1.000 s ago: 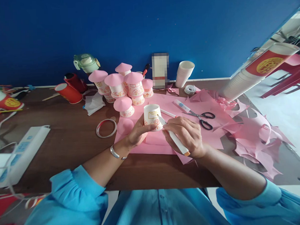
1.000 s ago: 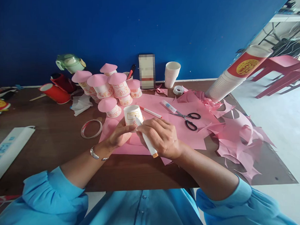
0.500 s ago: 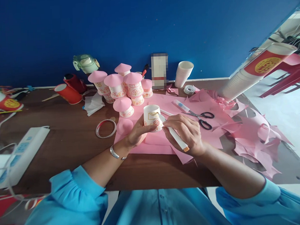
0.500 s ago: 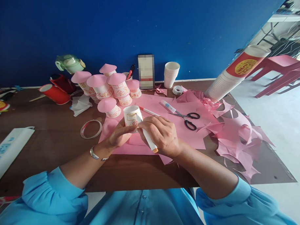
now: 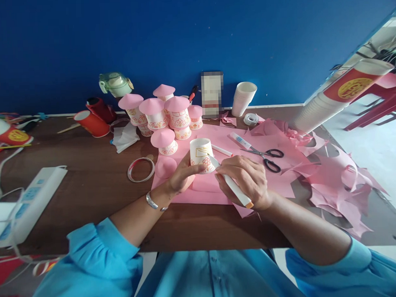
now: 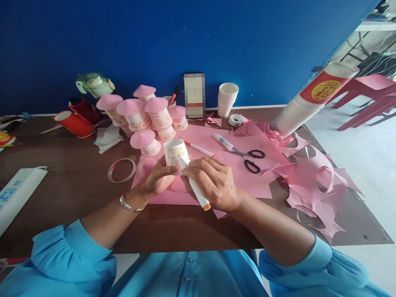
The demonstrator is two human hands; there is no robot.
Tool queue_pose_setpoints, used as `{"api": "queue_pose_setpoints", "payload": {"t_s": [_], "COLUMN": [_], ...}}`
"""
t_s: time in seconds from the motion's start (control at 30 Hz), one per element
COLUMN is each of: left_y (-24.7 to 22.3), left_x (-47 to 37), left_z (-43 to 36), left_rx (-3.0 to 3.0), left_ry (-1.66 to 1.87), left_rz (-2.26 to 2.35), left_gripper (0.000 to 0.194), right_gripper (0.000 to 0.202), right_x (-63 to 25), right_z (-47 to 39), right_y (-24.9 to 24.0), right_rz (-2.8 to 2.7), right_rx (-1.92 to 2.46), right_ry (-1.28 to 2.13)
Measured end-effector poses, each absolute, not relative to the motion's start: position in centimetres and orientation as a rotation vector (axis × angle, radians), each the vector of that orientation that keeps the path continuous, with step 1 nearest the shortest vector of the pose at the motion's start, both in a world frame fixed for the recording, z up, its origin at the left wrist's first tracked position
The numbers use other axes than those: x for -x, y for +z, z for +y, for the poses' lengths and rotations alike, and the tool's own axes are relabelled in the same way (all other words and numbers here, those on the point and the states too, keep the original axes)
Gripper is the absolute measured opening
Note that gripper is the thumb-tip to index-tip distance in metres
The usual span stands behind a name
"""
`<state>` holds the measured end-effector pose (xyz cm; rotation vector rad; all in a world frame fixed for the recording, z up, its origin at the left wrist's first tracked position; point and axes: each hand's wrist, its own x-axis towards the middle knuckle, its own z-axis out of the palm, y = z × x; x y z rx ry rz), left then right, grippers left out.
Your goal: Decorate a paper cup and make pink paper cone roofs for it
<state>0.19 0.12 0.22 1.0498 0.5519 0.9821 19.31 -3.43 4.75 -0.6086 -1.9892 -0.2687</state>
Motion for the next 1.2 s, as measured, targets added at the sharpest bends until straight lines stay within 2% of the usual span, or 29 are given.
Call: {"api": "queue_pose_setpoints", "payload": {"t_s": [0.27,0.6,0.8,1.2], "left_y": [-0.5,-1.9,-1.4,-1.2], "left_x": [-0.1,0.1,0.2,0.3], "left_z": [0.2,0.4,0.2,0.1], "left_rx": [-1.000,-1.168,-1.224,-1.214], "left_ry": [1.002,1.014,0.980,0.983], "left_rz": [0.566,0.610,0.654,0.658], "left_gripper": [0.042,0.064,0.059,0.060], "right_gripper": [0.016,0.019,0.020,0.021], "right_x": [-18.9,-18.9,-18.9,-18.9], "right_z": [-3.8,-3.8,-3.6,-3.5], "right_y": [3.6,3.7,3.9,4.2], "right_rz": [-2.087,-2.093,-2.071,-2.085], "right_rx": [0.597,0.622,0.635,0.636], "right_ry": [-0.298,-0.325,-0.348,-0.353]}}
